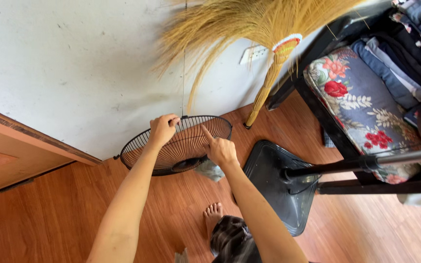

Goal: The person cleans a standing fan using a cloth. They wipe the front grill, fan blades, and the central hub area, then remove the front grill and wipe the base and stand.

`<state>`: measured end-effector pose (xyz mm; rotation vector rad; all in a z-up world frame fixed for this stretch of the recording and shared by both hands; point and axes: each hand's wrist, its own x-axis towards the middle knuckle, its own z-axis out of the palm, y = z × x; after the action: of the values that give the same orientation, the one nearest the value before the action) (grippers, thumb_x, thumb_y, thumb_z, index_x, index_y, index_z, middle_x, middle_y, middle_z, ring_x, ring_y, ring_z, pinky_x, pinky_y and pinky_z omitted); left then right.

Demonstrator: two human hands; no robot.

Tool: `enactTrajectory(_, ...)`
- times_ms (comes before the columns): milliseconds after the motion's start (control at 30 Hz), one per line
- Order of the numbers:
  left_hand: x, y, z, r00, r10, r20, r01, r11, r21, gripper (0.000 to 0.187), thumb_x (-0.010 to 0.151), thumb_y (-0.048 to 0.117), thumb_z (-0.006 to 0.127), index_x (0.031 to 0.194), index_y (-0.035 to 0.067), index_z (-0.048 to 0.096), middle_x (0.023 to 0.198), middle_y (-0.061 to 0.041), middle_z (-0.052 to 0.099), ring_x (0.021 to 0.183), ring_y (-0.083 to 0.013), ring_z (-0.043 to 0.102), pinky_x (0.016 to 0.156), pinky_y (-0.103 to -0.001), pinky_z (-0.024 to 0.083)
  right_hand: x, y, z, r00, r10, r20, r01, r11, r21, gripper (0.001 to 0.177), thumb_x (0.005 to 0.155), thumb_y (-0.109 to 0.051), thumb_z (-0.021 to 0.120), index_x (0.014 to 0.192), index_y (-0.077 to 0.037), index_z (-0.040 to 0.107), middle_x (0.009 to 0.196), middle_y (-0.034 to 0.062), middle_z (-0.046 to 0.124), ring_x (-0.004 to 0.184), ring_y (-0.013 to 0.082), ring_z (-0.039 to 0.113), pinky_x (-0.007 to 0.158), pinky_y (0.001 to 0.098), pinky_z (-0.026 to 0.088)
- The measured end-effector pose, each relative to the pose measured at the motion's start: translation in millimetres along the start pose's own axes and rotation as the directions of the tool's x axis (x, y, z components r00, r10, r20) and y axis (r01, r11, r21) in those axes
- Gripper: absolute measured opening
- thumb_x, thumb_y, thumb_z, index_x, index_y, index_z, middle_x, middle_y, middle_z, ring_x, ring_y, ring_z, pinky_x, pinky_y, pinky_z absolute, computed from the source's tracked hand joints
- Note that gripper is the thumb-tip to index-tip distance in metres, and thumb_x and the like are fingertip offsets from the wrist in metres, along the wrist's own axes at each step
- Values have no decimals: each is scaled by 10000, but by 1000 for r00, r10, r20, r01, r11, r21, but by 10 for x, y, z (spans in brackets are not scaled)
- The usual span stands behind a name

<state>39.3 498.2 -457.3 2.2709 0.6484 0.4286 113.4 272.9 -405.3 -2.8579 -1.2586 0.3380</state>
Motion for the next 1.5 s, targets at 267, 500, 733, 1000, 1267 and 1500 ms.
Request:
enactTrajectory(267, 319, -240, 76, 995, -99, -33, 99, 995, 3, 199, 1005, 307, 638, 914, 184, 764, 765, -43, 738, 697, -265, 662, 875, -418, 427, 453, -126, 260, 994, 4, -106, 7, 995, 97, 746, 969, -440, 594, 1617, -299, 251, 738, 151, 718, 661, 357, 707, 624, 506, 569)
enactTrajectory(500, 393, -414, 200, 929, 213, -301, -156, 967, 203, 174, 949, 295, 702, 1068, 169, 724, 980, -87, 635, 1014, -285, 574, 938, -481, 304, 825, -259, 349, 988, 153, -4, -136, 890, 434, 691, 912, -445, 648, 1541, -273, 419, 953, 179, 766, 940, 412, 712, 847, 529, 556)
enactTrajectory(733, 516, -415, 290, 841, -157, -517, 286, 941, 180, 59, 943, 216, 690, 990, 216, 726, 1175, -62, 562, 1126, -340, 483, 934, -545, 331, 1291, -433, 650, 999, 52, -1, -44, 847, 531, 773, 885, -435, 670, 1569, -229, 376, 1107, 211, 753, 1055, 418, 702, 964, 487, 540)
enactTrajectory(1000, 427, -265, 569, 825, -99, -556, 236, 955, 180, 405, 936, 129, 671, 1319, 64, 555, 1361, -183, 497, 1249, -378, 475, 1129, -545, 329, 1409, -424, 599, 991, 101, 86, -132, 825, 549, 928, 818, -418, 691, 1613, -288, 231, 1094, 250, 726, 1030, 436, 695, 928, 501, 546)
enactTrajectory(1267, 261, -179, 441, 872, -40, -488, 92, 992, 83, 639, 861, 33, 663, 1443, -27, 407, 1471, -259, 342, 1358, -489, 382, 1182, -593, 282, 1356, -429, 536, 992, 86, 96, -123, 851, 510, 963, 853, -380, 682, 1638, -357, 124, 1066, 265, 721, 1020, 453, 688, 915, 516, 547)
enactTrajectory(1500, 227, -289, 478, 914, -49, -402, 117, 982, 147, 550, 976, 82, 632, 1469, -4, 404, 1554, -273, 283, 1465, -458, 316, 1242, -600, 226, 986, -505, 269, 991, 109, 83, -137, 841, 524, 829, 920, -388, 617, 1624, -422, 182, 983, 228, 755, 950, 425, 712, 900, 511, 559)
